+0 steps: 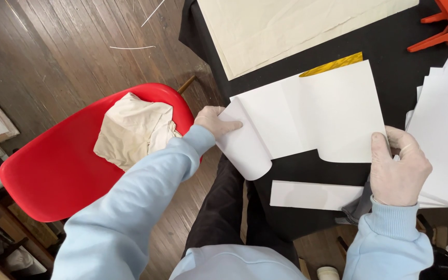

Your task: The recorder is mounting a printed art piece onto a board using an adhesive sheet and securing it with clamps while smoothing it out with a cloth.

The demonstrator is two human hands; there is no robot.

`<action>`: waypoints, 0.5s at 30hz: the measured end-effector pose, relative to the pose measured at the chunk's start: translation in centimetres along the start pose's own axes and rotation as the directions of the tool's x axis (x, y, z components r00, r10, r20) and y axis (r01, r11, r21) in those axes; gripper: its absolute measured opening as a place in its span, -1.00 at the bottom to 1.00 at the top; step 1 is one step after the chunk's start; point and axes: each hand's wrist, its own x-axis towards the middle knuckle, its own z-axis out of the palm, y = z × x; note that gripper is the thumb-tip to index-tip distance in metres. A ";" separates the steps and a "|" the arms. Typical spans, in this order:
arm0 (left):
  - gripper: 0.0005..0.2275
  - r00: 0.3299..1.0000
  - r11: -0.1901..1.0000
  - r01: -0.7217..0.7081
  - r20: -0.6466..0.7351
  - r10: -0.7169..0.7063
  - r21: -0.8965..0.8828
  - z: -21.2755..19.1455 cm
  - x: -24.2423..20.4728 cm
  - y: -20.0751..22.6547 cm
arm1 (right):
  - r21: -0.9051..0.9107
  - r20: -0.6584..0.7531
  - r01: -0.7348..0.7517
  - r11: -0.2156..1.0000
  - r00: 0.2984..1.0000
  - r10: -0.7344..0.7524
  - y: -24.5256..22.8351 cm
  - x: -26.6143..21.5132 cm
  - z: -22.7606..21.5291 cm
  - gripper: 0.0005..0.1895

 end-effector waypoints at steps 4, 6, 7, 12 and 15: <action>-0.49 0.999 0.999 -0.037 0.028 0.036 0.012 -0.8 0.6 -0.1 | -0.009 -0.004 -0.012 1.000 1.000 0.012 0.3 0.1 -0.2 -0.79; -0.46 0.998 0.998 -0.041 0.055 0.038 0.048 -1.4 0.8 0.4 | -0.020 -0.004 -0.011 1.000 1.000 0.011 0.4 0.1 -0.2 -0.80; -0.43 0.996 0.995 -0.043 0.084 0.035 0.094 -1.6 0.8 0.6 | -0.017 -0.003 -0.009 1.000 1.000 0.009 0.4 0.0 -0.2 -0.81; -0.37 0.988 0.982 0.017 0.147 -0.045 0.186 -1.9 1.3 0.9 | -0.005 -0.007 0.003 1.000 1.000 -0.003 0.5 -0.1 -0.2 -0.81; -0.37 0.988 0.984 -0.018 0.152 -0.009 0.179 -1.8 1.8 -0.1 | -0.009 -0.004 -0.010 1.000 1.000 0.010 0.5 -0.1 -0.1 -0.81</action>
